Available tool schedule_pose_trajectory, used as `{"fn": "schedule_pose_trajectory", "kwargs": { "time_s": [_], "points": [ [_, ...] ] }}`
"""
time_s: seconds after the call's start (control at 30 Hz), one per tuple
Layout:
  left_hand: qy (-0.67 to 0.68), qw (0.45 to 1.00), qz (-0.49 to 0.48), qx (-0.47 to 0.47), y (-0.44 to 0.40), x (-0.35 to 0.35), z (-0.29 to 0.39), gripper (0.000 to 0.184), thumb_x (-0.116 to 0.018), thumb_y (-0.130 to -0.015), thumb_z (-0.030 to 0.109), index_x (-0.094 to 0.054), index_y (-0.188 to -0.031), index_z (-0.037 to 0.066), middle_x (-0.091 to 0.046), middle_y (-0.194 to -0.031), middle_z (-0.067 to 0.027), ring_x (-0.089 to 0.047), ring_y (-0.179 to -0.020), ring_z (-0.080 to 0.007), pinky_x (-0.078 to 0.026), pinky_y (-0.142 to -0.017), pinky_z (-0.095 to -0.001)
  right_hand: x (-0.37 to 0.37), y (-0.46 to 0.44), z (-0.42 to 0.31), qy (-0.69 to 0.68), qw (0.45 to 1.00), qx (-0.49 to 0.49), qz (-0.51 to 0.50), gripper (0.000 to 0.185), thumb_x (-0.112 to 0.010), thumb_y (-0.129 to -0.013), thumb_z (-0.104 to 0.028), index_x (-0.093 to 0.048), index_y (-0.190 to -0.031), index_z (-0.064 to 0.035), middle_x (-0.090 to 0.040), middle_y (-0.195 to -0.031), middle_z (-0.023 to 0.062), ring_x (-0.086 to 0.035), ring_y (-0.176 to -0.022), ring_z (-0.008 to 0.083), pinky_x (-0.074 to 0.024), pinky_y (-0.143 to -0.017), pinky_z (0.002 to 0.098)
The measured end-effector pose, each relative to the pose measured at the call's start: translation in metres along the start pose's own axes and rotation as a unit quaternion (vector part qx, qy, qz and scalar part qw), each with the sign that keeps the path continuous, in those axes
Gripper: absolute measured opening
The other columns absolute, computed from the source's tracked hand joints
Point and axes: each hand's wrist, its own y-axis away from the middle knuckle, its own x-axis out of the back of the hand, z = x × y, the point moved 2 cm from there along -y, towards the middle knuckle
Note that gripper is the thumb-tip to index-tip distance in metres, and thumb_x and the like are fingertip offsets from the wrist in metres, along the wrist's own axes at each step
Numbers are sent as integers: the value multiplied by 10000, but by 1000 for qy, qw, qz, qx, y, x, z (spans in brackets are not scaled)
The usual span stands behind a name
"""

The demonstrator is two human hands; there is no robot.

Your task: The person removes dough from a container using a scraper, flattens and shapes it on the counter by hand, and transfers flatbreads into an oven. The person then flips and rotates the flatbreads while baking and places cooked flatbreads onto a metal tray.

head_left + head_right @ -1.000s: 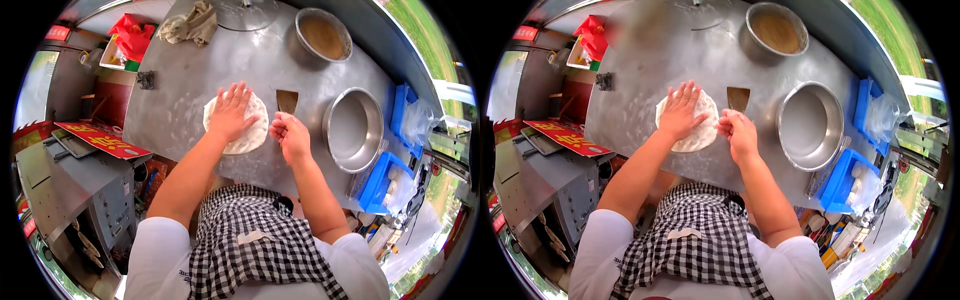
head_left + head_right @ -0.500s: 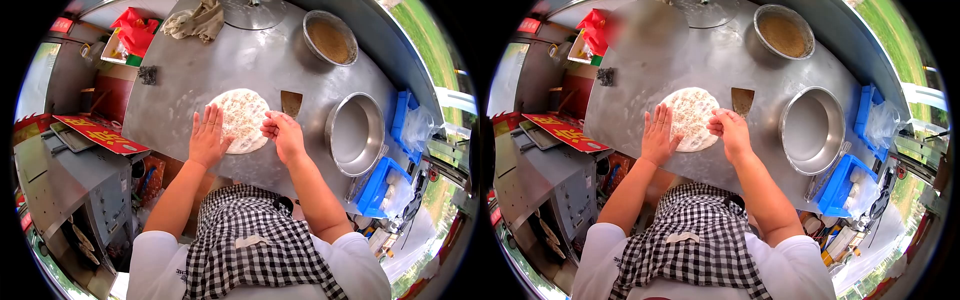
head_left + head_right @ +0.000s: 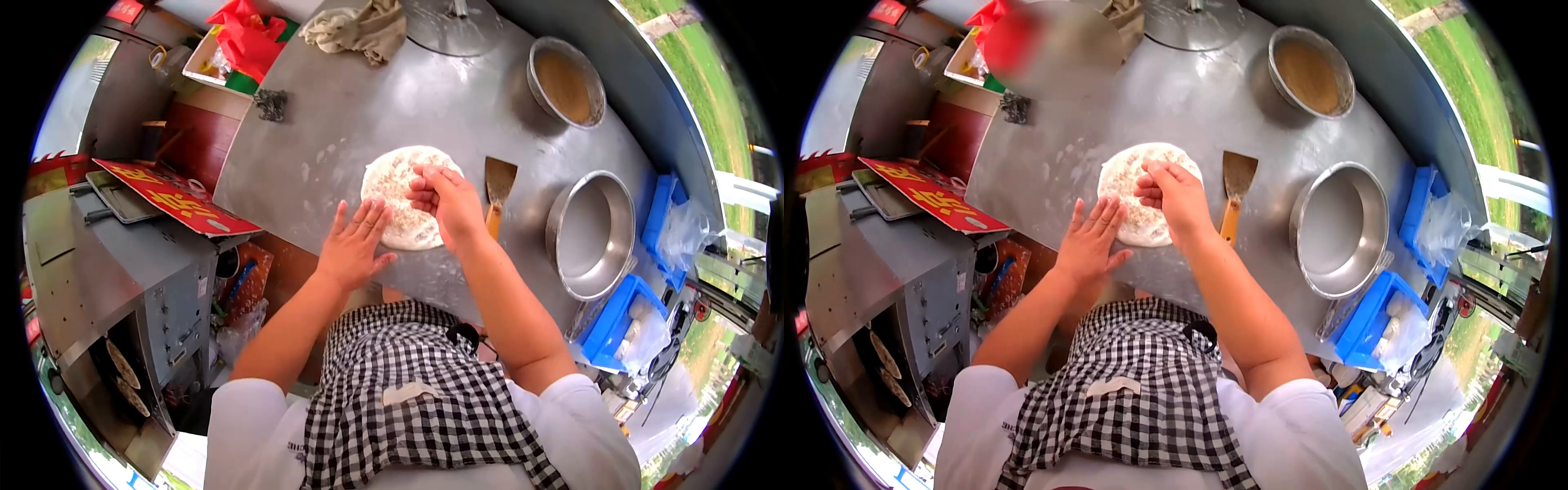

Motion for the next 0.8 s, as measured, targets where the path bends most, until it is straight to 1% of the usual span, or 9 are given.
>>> {"fn": "schedule_pose_trajectory", "kwargs": {
  "time_s": [0.1, 0.2, 0.3, 0.4, 0.43, 0.53, 0.57, 0.67, 0.8],
  "points": [
    [9, 999, 36, 18, -1, 10, 1, 862, -547, -980, 594, -318, -1646, 96, -275, -1731, -61, -206, -1612, -221, -10, -1305, -565, -11, -2, -4, 6, 1000, 1, 0, 311, -564, -1079, -213, -638, -1257, 31, -704, -992, 58, -692, -915, 177, -574, -853, 323],
    [32, 999, -3, 4, 0, 12, 0, 885, -586, -965, 585, -344, -1621, 41, -293, -1719, -106, -209, -1610, -262, -52, -1299, -578, -18, -8, -4, -13, 1000, 9, -2, 317, -560, -1079, -219, -634, -1253, 36, -703, -1007, 70, -692, -923, 182, -574, -857, 327],
    [39, 999, 31, 21, -5, 21, -3, 851, -594, -975, 540, -357, -1609, 23, -311, -1707, -128, -237, -1601, -282, -67, -1298, -580, -29, -18, -7, -12, 1000, -7, -12, 320, -560, -1078, -241, -633, -1246, 21, -692, -1015, 67, -688, -923, 180, -569, -834, 332],
    [52, 996, 63, 46, -8, 33, -7, 805, -619, -980, 467, -373, -1598, 13, -333, -1690, -162, -282, -1582, -312, -110, -1295, -578, -41, -47, 5, -89, 993, -51, -50, 344, -555, -1082, -277, -619, -1237, 24, -687, -1053, 90, -682, -982, 205, -570, -831, 353],
    [56, 995, 68, 49, -8, 32, -8, 795, -625, -980, 447, -376, -1594, 7, -338, -1685, -172, -294, -1575, -320, -129, -1293, -571, -34, -78, 28, -49, 995, -50, -70, 389, -557, -1082, -323, -593, -1235, 33, -675, -1113, 129, -673, -1023, 237, -576, -852, 376],
    [71, 992, 86, 56, -17, 36, -17, 773, -639, -981, 402, -384, -1581, -12, -350, -1672, -199, -322, -1559, -339, -175, -1290, -548, -40, -90, 19, -81, 989, -120, -25, 368, -548, -1082, -296, -579, -1253, 29, -676, -1147, 151, -683, -1049, 269, -585, -923, 408],
    [85, 991, 87, 57, -20, 38, -14, 769, -643, -981, 395, -387, -1577, -18, -350, -1670, -204, -326, -1557, -343, -185, -1289, -540, -40, -92, 15, -76, 990, -109, -48, 375, -553, -1082, -292, -561, -1278, 28, -672, -1171, 169, -685, -1043, 270, -586, -938, 407],
    [106, 990, 81, 44, -40, 38, -3, 778, -620, -998, 411, -363, -1587, -27, -342, -1671, -211, -308, -1564, -341, -190, -1294, -515, -31, -71, -7, -100, 993, -36, -46, 369, -552, -1083, -288, -565, -1271, 30, -670, -1179, 175, -687, -1039, 267, -587, -932, 402],
    [70, 995, 49, 51, -79, 21, 11, 822, -558, -1029, 483, -292, -1623, -19, -278, -1702, -200, -226, -1598, -312, -155, -1309, -494, 0, -44, -20, -126, 992, -1, 33, 327, -586, -1063, -237, -592, -1244, 35, -684, -1104, 149, -681, -992, 248, -581, -870, 369]
  ]
}}
